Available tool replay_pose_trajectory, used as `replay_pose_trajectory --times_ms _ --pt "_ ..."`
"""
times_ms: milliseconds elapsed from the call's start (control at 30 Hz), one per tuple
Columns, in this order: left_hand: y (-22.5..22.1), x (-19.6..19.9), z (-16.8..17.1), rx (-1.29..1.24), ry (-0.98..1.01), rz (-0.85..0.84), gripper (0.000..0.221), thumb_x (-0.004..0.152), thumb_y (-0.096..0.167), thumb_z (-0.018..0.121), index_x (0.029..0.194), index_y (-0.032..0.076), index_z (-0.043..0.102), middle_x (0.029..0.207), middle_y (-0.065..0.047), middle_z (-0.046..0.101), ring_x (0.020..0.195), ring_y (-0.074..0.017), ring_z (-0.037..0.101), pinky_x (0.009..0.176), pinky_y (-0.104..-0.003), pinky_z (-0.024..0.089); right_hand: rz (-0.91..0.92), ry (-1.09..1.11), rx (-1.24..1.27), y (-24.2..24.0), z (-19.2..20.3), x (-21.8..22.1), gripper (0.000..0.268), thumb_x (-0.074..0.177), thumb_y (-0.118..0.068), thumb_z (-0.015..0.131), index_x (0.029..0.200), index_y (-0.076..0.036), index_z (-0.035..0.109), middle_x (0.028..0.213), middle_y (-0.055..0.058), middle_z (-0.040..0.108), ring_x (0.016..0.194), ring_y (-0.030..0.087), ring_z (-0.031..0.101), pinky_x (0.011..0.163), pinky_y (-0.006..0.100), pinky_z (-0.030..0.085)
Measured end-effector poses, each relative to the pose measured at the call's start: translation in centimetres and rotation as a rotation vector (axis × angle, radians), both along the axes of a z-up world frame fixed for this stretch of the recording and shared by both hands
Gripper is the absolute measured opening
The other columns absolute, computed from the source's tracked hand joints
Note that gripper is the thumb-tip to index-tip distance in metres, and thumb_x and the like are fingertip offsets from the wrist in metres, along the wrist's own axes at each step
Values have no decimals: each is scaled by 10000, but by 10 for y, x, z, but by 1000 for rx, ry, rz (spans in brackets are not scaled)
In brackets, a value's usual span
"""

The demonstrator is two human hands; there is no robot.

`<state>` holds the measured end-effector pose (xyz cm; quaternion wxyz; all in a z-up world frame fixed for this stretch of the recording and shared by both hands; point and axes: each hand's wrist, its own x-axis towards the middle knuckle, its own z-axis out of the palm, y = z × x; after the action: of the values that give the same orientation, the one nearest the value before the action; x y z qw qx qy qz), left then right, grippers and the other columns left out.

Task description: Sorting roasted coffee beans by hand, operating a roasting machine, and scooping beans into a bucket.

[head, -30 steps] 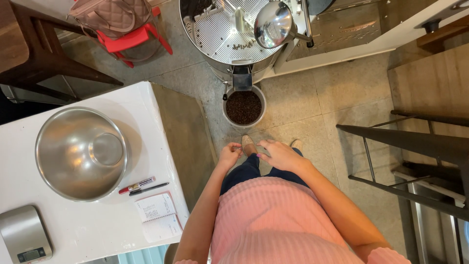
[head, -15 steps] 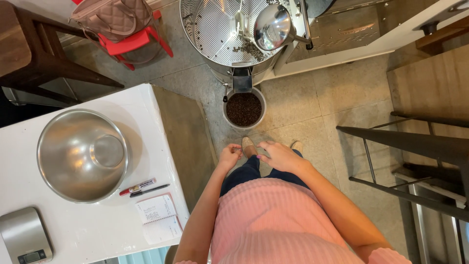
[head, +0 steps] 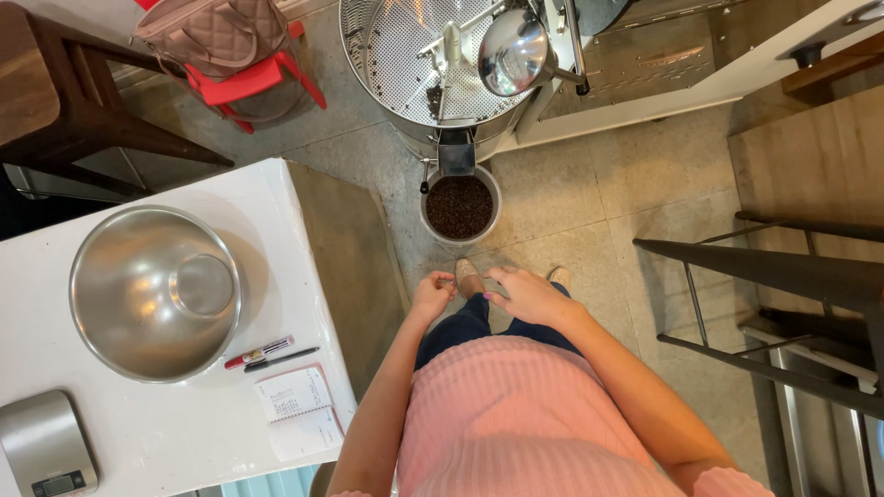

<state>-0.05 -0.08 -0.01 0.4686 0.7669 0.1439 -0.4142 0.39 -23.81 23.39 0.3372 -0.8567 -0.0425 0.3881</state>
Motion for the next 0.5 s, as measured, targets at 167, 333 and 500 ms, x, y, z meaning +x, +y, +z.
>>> replay_pose_trajectory --times_ms 167,333,500 --pt "0 1 4 2 8 -5 236 912 219 672 1134 172 736 870 -32 805 742 -125 772 720 -239 573 -2 -9 5 0 -1 -1 375 995 -325 569 1326 -148 575 1221 167 665 1218 364 654 989 527 554" --pt "-1 2 9 -1 13 -6 237 911 218 668 1136 181 734 868 -35 806 742 -129 774 706 -240 577 8 -28 7 -1 0 -1 380 993 -327 571 1324 -142 577 1206 179 669 1207 374 657 985 524 556" --pt "-5 2 13 -85 13 64 266 929 167 655 1180 100 715 883 -103 789 738 -153 755 705 -247 579 -15 -26 26 -3 -4 -3 381 997 -324 576 1323 -127 593 1204 187 672 1202 365 666 973 513 564"
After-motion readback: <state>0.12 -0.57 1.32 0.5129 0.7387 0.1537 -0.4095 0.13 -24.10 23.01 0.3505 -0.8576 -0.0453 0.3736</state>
